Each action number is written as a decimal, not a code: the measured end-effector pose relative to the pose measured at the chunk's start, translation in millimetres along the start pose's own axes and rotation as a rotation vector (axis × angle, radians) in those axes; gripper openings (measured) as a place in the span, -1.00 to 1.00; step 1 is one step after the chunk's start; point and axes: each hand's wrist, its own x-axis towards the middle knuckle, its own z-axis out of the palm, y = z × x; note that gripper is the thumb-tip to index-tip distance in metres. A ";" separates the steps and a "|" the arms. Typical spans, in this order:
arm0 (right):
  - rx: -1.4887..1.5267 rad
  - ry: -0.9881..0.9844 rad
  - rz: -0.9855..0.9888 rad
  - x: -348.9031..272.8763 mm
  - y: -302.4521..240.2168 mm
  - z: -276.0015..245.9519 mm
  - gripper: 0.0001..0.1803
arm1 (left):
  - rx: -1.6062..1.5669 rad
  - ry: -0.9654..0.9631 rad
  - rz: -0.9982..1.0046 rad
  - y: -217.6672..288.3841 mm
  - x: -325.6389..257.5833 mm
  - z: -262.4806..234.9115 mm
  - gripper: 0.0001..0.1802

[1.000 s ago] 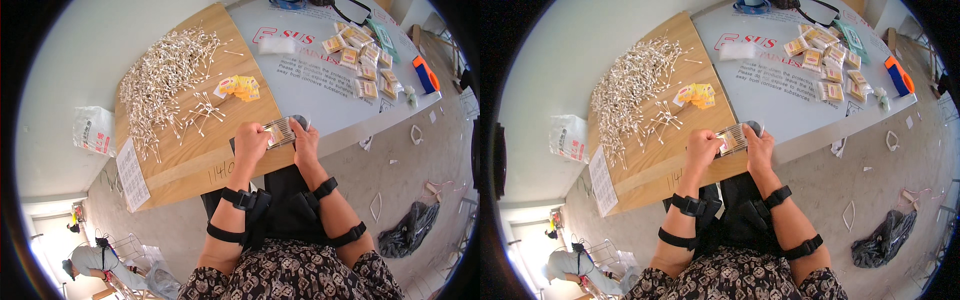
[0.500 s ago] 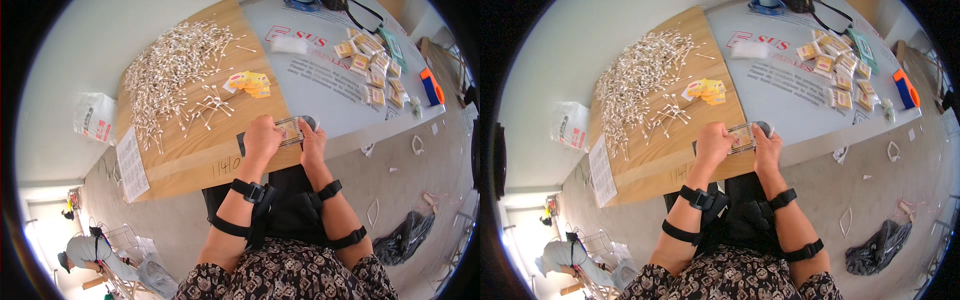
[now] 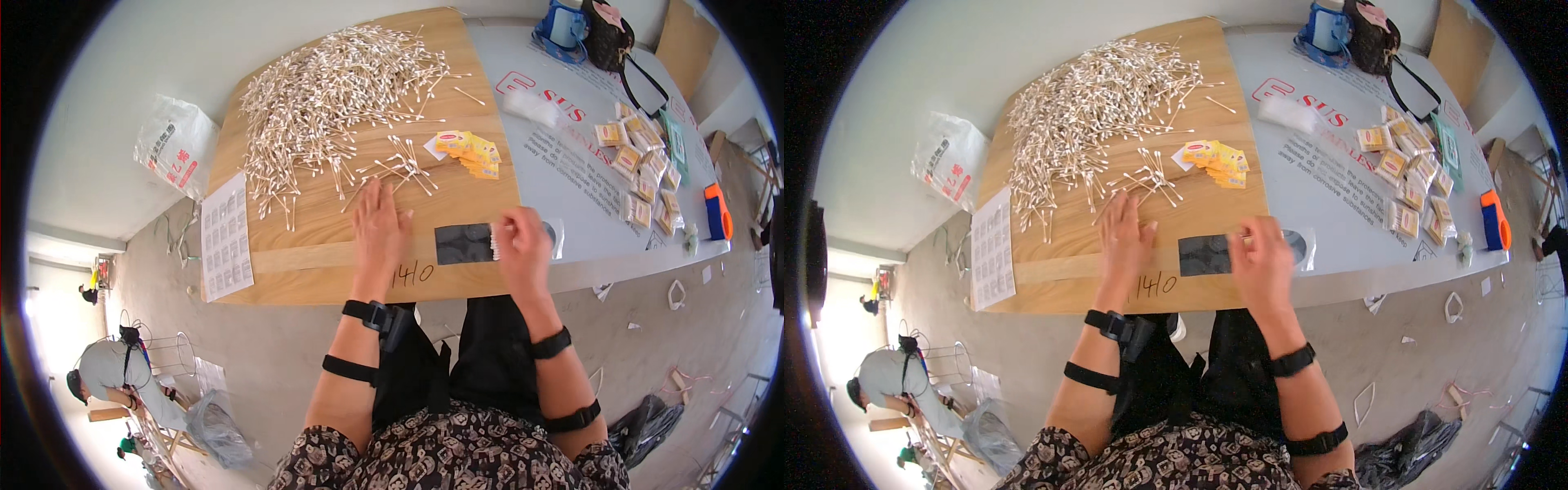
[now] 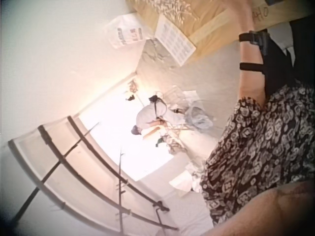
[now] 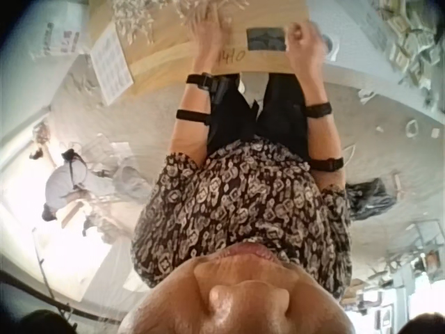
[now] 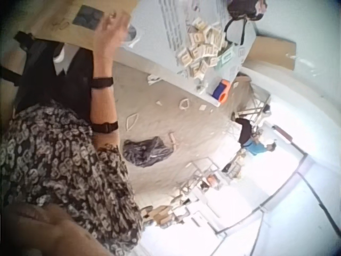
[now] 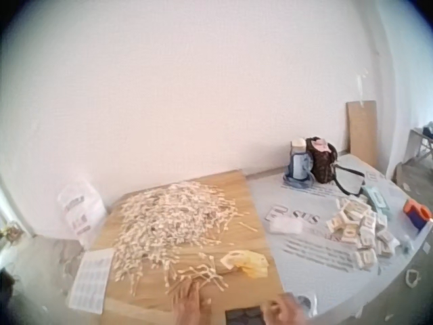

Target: The person is counting small bundles of cotton swabs and placing them into individual plastic bags along with a label.

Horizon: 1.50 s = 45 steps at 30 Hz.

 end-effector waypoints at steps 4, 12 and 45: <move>-0.202 -0.092 -0.128 43.0 -20.0 61.8 -0.68 | -0.190 0.020 -0.113 1.2 -4.1 4.9 -0.55; -0.509 -0.086 -0.151 68.2 -14.9 105.6 -0.79 | -0.211 0.064 -0.344 -9.6 19.0 7.4 -0.82; -0.155 -0.460 -0.242 85.3 -7.7 98.7 -0.90 | -0.442 -0.056 -0.133 -29.0 -14.1 -11.7 -0.87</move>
